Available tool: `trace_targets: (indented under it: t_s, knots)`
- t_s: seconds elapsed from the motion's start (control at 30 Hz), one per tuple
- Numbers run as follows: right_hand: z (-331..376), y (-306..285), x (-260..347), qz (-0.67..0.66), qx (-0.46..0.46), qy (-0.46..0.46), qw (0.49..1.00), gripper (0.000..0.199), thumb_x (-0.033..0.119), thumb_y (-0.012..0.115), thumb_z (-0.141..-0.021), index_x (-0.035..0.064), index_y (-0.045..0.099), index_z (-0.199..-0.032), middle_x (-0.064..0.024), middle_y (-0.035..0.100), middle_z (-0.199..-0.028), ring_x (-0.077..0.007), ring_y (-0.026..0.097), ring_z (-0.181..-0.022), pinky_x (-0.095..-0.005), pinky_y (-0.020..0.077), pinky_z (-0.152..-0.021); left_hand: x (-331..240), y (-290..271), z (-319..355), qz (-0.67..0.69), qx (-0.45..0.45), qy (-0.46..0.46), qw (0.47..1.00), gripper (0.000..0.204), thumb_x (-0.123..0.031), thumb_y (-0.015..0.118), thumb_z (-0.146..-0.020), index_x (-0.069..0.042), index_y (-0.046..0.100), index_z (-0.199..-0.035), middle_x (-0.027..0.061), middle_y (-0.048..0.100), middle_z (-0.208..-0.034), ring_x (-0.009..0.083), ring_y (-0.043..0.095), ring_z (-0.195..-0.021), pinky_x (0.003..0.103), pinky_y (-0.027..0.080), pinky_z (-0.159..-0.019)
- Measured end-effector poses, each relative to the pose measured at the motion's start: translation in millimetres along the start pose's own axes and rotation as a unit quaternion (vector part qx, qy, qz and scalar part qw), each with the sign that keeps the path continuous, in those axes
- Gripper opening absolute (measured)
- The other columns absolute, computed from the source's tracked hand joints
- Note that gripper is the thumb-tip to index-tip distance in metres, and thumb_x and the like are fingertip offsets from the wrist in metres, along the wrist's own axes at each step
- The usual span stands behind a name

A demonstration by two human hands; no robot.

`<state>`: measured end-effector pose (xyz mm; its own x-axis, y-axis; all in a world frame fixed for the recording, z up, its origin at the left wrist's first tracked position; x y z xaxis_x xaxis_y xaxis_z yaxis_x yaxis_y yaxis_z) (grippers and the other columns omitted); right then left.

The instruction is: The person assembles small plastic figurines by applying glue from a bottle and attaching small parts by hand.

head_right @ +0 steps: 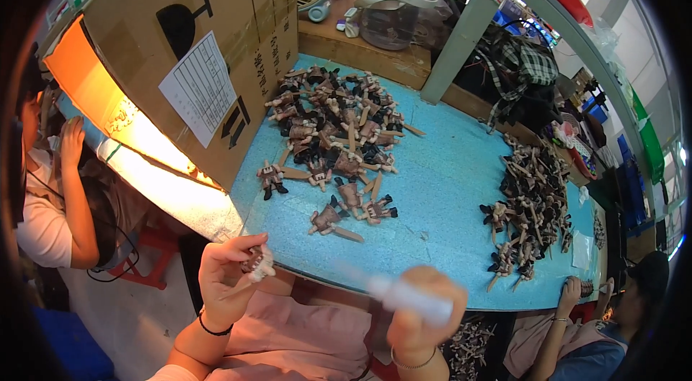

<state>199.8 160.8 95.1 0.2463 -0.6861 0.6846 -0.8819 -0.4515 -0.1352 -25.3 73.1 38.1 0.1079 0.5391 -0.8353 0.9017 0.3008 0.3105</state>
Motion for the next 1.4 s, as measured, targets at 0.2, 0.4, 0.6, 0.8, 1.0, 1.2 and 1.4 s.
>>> trace_targets:
  t_s: [0.2, 0.4, 0.6, 0.8, 1.0, 1.2, 1.4]
  knots:
    - [-35, -42, -128, 0.051, -0.166, 0.275, 0.946, 0.026, 0.014, 0.061, -0.082, -0.0010, 0.050, -0.100, -0.0092, 0.061, -0.089, -0.0161, 0.057, -0.077, -0.0285, 0.0452, -0.073, 7, -32, 15, -0.009, -0.115, -0.055, 0.992, 0.036, 0.008, 0.057, -0.080, 0.000, 0.044, -0.112, 0.0196, 0.055, -0.114, 0.0168, 0.056, -0.095, 0.029, 0.046, -0.083]
    - [-59, -106, -211, 0.304, -0.092, 0.260, 0.912, 0.032, 0.019, 0.068, -0.077, 0.0006, 0.056, -0.101, -0.0073, 0.061, -0.089, -0.0154, 0.056, -0.084, -0.0277, 0.0432, -0.075, 4, -38, 23, 0.085, -0.088, -0.088, 0.989, 0.027, 0.002, 0.053, -0.086, 0.002, 0.051, -0.113, 0.0128, 0.059, -0.108, 0.0148, 0.056, -0.096, 0.029, 0.045, -0.085]
    - [-68, -87, -153, 0.553, -0.128, 0.111, 0.816, 0.035, 0.016, 0.061, -0.082, 0.0001, 0.051, -0.111, -0.0145, 0.054, -0.108, -0.0279, 0.051, -0.099, -0.0375, 0.0402, -0.084, -11, -85, 39, 0.103, -0.150, -0.062, 0.981, 0.025, 0.002, 0.047, -0.085, 0.002, 0.047, -0.110, 0.0187, 0.060, -0.105, 0.0234, 0.060, -0.096, 0.033, 0.048, -0.082]
    - [-85, 174, 18, 0.306, 0.163, -0.163, 0.924, 0.018, 0.001, 0.055, -0.076, 0.0020, 0.054, -0.094, -0.0120, 0.057, -0.097, -0.0260, 0.055, -0.089, -0.0367, 0.0417, -0.078, -21, -129, 57, 0.084, -0.243, -0.081, 0.963, 0.023, -0.002, 0.052, -0.085, -0.002, 0.047, -0.107, 0.0169, 0.060, -0.104, 0.0250, 0.061, -0.094, 0.033, 0.049, -0.078]
    - [-123, 390, -67, 0.427, 0.252, -0.171, 0.851, 0.002, 0.007, 0.051, -0.072, 0.0058, 0.053, -0.072, -0.0089, 0.053, -0.075, -0.0211, 0.053, -0.074, -0.0330, 0.0419, -0.066, -51, -155, 68, 0.069, -0.336, -0.016, 0.939, 0.020, -0.012, 0.057, -0.086, -0.005, 0.050, -0.103, 0.0120, 0.060, -0.098, 0.0237, 0.061, -0.087, 0.032, 0.049, -0.071]
    - [-191, 427, -216, 0.713, 0.175, 0.023, 0.679, 0.025, 0.019, 0.046, -0.083, 0.0086, 0.066, -0.094, -0.0072, 0.061, -0.101, -0.0218, 0.053, -0.098, -0.0403, 0.0388, -0.079, -58, -183, 81, 0.040, -0.381, -0.066, 0.921, 0.017, -0.013, 0.058, -0.086, -0.007, 0.053, -0.102, 0.0099, 0.060, -0.097, 0.0199, 0.061, -0.082, 0.029, 0.048, -0.067]
    - [-191, 444, -219, 0.559, 0.200, -0.024, 0.804, 0.023, 0.019, 0.046, -0.082, 0.0113, 0.061, -0.098, -0.0074, 0.059, -0.100, -0.0217, 0.050, -0.101, -0.0362, 0.0383, -0.079, -62, -185, 79, 0.050, -0.339, -0.029, 0.939, 0.023, -0.011, 0.053, -0.087, -0.007, 0.049, -0.109, 0.0116, 0.057, -0.107, 0.0216, 0.061, -0.086, 0.031, 0.048, -0.070]
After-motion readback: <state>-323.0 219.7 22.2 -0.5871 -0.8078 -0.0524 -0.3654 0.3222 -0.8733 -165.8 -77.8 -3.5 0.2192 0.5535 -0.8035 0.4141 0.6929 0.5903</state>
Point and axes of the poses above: each hand's wrist, its own z-axis away from the middle knuckle, its own y-axis out of the palm, x = y × z, the point moved 9 cm from there along -z, towards the middle knuckle
